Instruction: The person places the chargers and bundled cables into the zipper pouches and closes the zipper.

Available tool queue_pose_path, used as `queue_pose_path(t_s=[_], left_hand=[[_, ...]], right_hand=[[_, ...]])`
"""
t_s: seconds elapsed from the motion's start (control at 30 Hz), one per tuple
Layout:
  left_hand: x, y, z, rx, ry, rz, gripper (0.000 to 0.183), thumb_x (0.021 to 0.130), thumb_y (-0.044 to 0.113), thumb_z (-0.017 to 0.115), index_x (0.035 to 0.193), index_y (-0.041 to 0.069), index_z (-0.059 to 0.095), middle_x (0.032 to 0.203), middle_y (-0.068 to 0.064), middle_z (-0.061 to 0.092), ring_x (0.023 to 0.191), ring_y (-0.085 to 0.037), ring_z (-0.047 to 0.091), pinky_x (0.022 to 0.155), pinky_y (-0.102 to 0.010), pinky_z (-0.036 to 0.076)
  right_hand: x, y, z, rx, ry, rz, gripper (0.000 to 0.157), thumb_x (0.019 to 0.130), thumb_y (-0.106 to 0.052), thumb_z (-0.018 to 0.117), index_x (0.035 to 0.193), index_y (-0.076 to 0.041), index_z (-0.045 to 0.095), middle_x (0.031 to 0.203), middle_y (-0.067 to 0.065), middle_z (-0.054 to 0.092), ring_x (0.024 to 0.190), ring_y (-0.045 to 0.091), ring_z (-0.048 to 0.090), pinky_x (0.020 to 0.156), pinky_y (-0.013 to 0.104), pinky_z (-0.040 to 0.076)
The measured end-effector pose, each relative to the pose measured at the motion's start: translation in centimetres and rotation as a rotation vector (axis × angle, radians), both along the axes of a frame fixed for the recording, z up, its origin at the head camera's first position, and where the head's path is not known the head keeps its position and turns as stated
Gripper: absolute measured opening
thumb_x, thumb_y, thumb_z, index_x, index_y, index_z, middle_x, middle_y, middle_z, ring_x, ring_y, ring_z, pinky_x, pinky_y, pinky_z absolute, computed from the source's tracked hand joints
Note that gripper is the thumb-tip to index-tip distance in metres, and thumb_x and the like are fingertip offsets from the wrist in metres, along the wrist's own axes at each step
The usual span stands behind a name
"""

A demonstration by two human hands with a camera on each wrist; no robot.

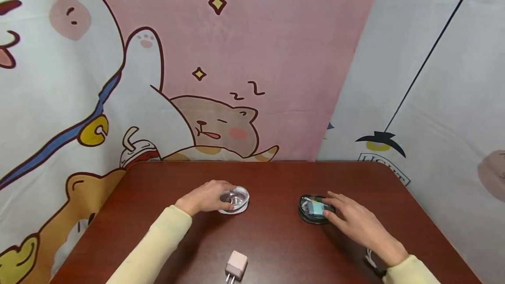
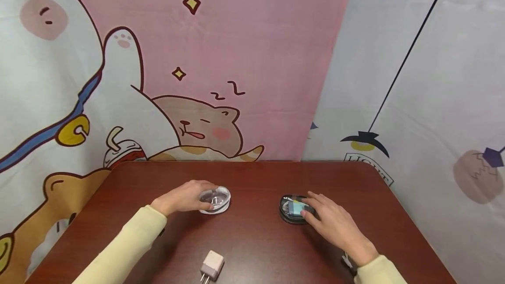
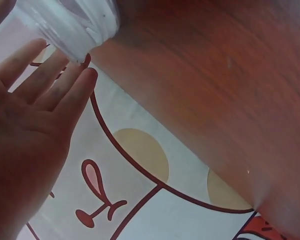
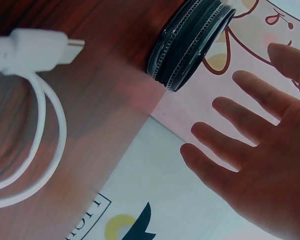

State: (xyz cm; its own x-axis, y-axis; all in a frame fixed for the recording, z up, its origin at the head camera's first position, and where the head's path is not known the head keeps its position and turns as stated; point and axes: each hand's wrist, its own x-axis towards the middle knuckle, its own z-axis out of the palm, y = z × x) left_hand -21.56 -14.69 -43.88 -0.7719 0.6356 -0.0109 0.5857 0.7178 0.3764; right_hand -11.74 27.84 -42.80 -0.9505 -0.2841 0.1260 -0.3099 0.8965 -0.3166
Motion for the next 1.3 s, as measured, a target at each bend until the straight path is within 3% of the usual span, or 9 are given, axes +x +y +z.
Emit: queue_pose_path(t_s=[0.4,0.83,1.03,1.3], left_hand=[[0.4,0.7,-0.4,0.148,-0.042,0.088,0.056,0.092,0.044,0.076,0.128,0.001,0.071,0.116,-0.011,0.075,0.1,-0.022,0.07,0.089,-0.042,0.058],[0.7,1.1,-0.4,0.219,-0.106,0.163,0.05,0.099,0.045,0.067,0.122,0.002,0.074,0.102,-0.003,0.076,0.08,-0.008,0.063,0.074,-0.03,0.055],[1.0,1.2,-0.3,0.262,-0.145,0.177,0.052,0.101,0.048,0.063,0.122,0.002,0.075,0.104,-0.002,0.076,0.086,-0.009,0.066,0.08,-0.034,0.056],[1.4,1.8,-0.6,0.287,-0.163,0.18,0.055,0.102,0.05,0.06,0.123,0.002,0.074,0.116,-0.007,0.075,0.104,-0.016,0.069,0.091,-0.041,0.057]], right_hand=[[0.0,-0.5,-0.1,0.017,0.013,-0.043,0.04,0.099,-0.035,0.071,0.13,-0.01,0.071,0.145,0.018,0.059,0.128,0.041,0.058,0.091,0.065,0.052],[0.2,-0.9,-0.3,0.029,0.026,-0.034,0.042,0.1,-0.037,0.07,0.133,-0.01,0.07,0.144,0.017,0.059,0.128,0.04,0.059,0.088,0.063,0.053],[0.6,0.1,-0.4,0.039,-0.002,-0.057,0.044,0.1,-0.039,0.068,0.132,-0.009,0.07,0.144,0.018,0.059,0.127,0.041,0.059,0.088,0.065,0.052],[1.6,3.4,-0.1,0.041,-0.074,-0.124,0.047,0.099,-0.038,0.069,0.134,-0.007,0.068,0.144,0.023,0.058,0.127,0.047,0.057,0.085,0.068,0.051]])
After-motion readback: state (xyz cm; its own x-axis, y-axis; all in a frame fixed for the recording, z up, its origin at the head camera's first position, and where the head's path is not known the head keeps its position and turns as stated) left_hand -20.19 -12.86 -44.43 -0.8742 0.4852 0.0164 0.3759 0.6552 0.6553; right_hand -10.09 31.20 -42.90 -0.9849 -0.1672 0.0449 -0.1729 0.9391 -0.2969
